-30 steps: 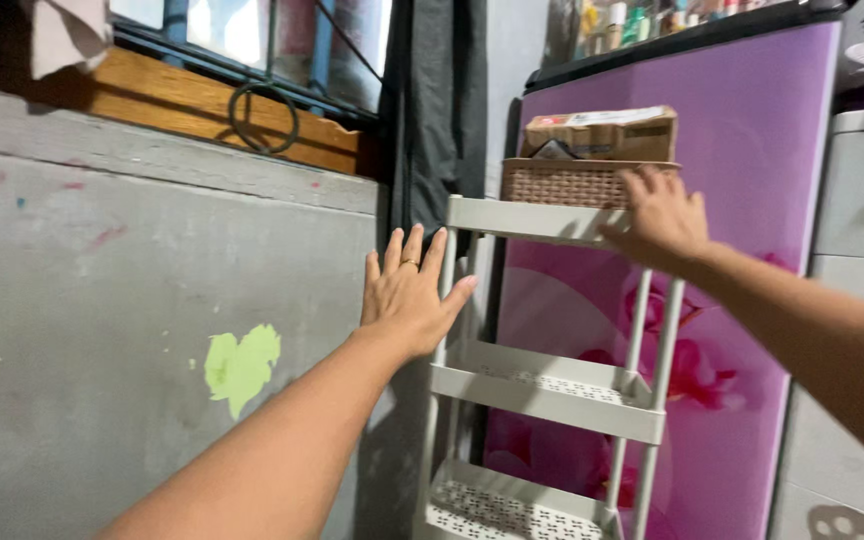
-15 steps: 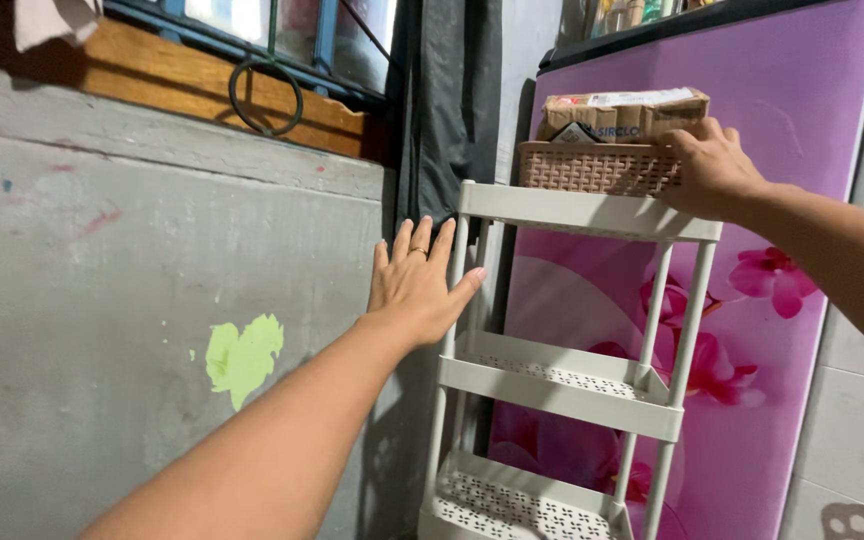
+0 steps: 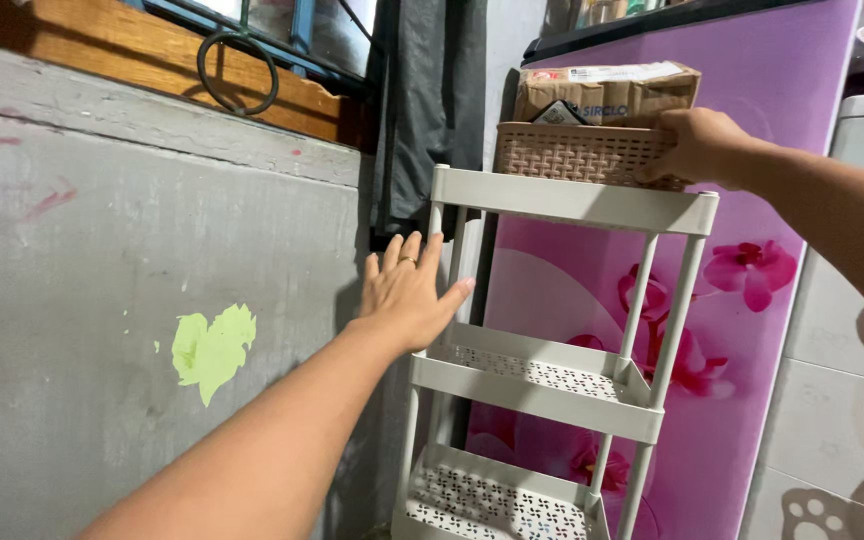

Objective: The person removes items from a white plastic shelving unit, including a basket and packages, then disassembles the unit by detaching shelves and vertical poles. The components are placed on the floor next to a purple cabinet.

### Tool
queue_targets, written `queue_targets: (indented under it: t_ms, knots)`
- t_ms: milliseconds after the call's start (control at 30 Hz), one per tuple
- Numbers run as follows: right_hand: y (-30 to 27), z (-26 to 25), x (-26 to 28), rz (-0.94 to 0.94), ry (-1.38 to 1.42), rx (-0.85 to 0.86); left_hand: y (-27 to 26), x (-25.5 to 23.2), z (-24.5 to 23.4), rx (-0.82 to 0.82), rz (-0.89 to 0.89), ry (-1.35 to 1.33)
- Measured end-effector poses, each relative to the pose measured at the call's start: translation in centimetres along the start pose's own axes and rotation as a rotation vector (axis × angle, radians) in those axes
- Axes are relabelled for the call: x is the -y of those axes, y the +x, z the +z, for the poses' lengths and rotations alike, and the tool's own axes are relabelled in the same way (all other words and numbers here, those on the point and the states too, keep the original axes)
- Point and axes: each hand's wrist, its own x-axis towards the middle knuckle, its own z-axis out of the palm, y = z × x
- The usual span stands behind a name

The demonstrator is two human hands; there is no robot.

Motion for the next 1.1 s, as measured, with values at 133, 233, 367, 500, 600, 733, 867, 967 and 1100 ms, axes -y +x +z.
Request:
queue_targets:
  t_ms: [133, 233, 367, 500, 600, 733, 867, 967, 1100]
  knots:
    - [-1.4, 0.0, 0.6, -0.051, -0.067, -0.075, -0.3, -0.2, -0.4, -0.016, -0.005, -0.045]
    - [-2.3, 0.5, 1.0, -0.052, -0.180, -0.184, -0.3, -0.8, -1.0, -0.014, -0.005, -0.046]
    - [-2.6, 1.0, 0.7, -0.179, -0.264, -0.358, -0.4, -1.4, -2.0, -0.027, -0.002, -0.035]
    - [-1.7, 0.3, 0.7, -0.233, -0.320, -0.460, -0.3, -1.4, -3.0, -0.048, 0.010, -0.027]
    - [-1.2, -1.6, 1.6, -0.232, -0.300, -0.465, 0.1, -0.8, -2.8, -0.065, 0.024, -0.039]
    - [-3.1, -4.7, 3.9, -0.333, -0.205, -0.521, 1.9, 0.0, -2.0, -0.113, -0.058, -0.116]
    - [-7.6, -6.1, 7.3, -0.204, 0.130, -0.390, 4.7, -0.3, -2.5, -0.230, -0.265, -0.645]
    - [-12.1, -5.0, 8.8, -0.127, 0.414, -0.279, 5.3, -1.1, -4.4, -0.054, -0.428, -1.259]
    - [-18.2, -3.2, 9.6, -0.179, 0.363, -0.250, 3.4, -3.0, -8.0, 0.199, -0.509, -1.646]
